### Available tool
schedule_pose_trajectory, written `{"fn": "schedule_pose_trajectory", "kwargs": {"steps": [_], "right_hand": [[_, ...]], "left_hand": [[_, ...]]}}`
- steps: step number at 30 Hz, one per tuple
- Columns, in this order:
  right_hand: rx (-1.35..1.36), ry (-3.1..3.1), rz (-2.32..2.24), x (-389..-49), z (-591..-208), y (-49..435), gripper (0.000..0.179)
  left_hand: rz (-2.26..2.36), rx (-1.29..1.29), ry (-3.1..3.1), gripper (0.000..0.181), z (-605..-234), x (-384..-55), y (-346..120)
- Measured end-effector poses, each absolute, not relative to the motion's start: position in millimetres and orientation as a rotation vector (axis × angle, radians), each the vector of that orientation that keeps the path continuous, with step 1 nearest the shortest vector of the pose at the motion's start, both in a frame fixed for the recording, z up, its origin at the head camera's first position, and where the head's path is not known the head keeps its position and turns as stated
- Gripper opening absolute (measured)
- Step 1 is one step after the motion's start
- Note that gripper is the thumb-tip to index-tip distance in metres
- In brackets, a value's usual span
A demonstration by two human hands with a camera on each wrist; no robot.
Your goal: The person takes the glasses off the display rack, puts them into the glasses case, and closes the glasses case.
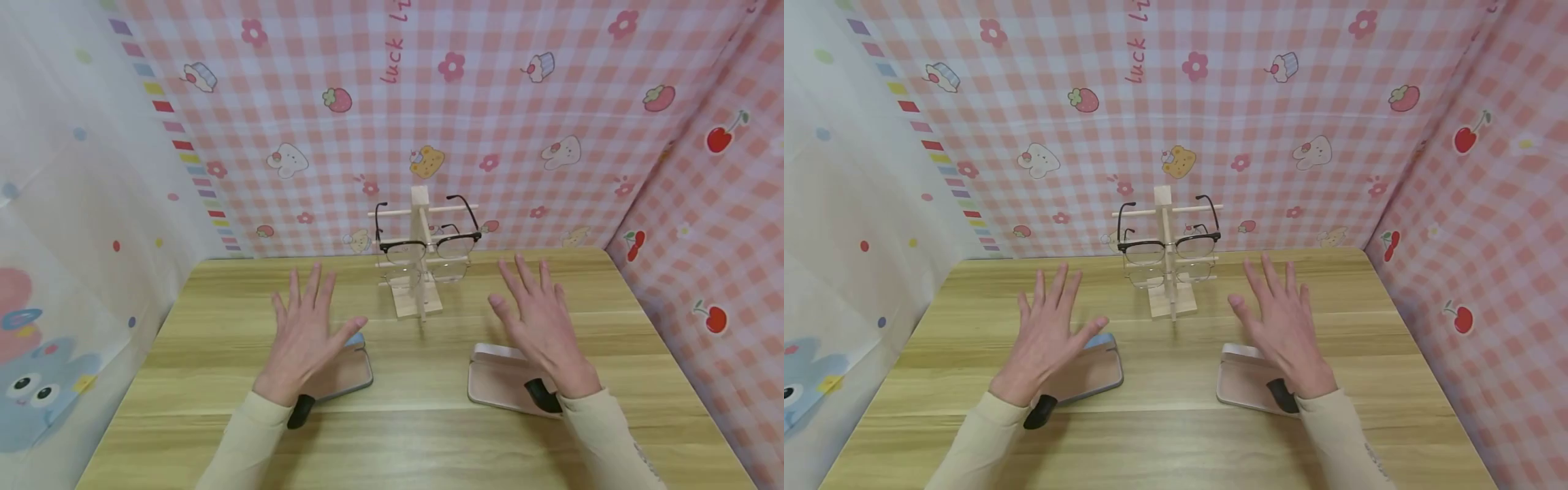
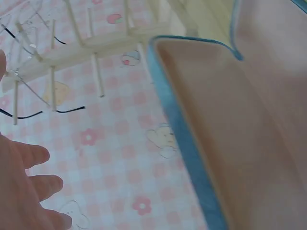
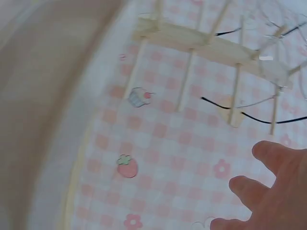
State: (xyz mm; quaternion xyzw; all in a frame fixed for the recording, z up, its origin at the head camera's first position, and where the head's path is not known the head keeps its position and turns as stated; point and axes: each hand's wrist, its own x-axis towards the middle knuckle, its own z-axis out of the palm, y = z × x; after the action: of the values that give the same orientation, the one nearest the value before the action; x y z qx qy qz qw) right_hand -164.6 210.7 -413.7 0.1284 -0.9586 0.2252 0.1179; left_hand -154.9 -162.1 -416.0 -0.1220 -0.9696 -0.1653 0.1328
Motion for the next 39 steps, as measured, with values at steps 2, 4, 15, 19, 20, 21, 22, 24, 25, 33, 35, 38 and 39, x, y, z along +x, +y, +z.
{"fn": "schedule_pose_trajectory", "kwargs": {"steps": [2, 4, 15, 19, 20, 21, 22, 24, 25, 33, 35, 38, 39], "right_hand": [[0.39, -2.768, 0.711, -164.4, -408.8, 209.1, 0.063], [0.402, -2.734, 0.764, -164.2, -403.7, 207.1, 0.062], [0.429, -2.568, 1.027, -164.4, -383.3, 197.1, 0.059], [0.469, -2.499, 1.061, -167.1, -376.9, 191.5, 0.061], [0.48, -2.479, 1.068, -167.9, -375.4, 190.1, 0.061], [0.489, -2.46, 1.074, -168.6, -373.8, 188.7, 0.061], [0.491, -2.445, 1.085, -168.8, -372.2, 187.3, 0.061], [0.503, -2.415, 1.114, -169.9, -368.7, 184.5, 0.058], [0.501, -2.407, 1.131, -170.1, -367.1, 183.3, 0.057], [0.441, -2.388, 1.261, -171.3, -357.9, 174.7, 0.05], [0.42, -2.388, 1.291, -172.0, -356.2, 172.9, 0.05], [0.389, -2.379, 1.342, -173.0, -353.8, 170.3, 0.05], [0.38, -2.373, 1.365, -173.5, -353.0, 169.5, 0.049]], "left_hand": [[-0.493, -0.362, -2.793, 0.092, -411.8, -154.8, -159.1], [-0.5, -0.368, -2.768, 0.092, -407.2, -154.9, -156.1], [-0.598, -0.364, -2.669, 0.09, -386.7, -156.3, -142.8], [-0.75, -0.37, -2.594, 0.086, -381.1, -159.0, -138.2], [-0.791, -0.375, -2.568, 0.085, -379.9, -159.7, -136.9], [-0.834, -0.381, -2.539, 0.083, -378.6, -160.3, -135.6], [-0.871, -0.385, -2.513, 0.082, -377.3, -160.9, -134.2], [-0.934, -0.391, -2.463, 0.082, -374.9, -162.0, -131.4], [-0.961, -0.395, -2.441, 0.082, -373.7, -162.6, -130.1], [-1.156, -0.394, -2.347, 0.078, -366.0, -166.6, -119.4], [-1.208, -0.382, -2.339, 0.074, -364.9, -167.9, -116.8], [-1.308, -0.368, -2.304, 0.067, -363.0, -170.1, -113.3], [-1.347, -0.362, -2.288, 0.064, -362.0, -170.8, -112.1]]}}
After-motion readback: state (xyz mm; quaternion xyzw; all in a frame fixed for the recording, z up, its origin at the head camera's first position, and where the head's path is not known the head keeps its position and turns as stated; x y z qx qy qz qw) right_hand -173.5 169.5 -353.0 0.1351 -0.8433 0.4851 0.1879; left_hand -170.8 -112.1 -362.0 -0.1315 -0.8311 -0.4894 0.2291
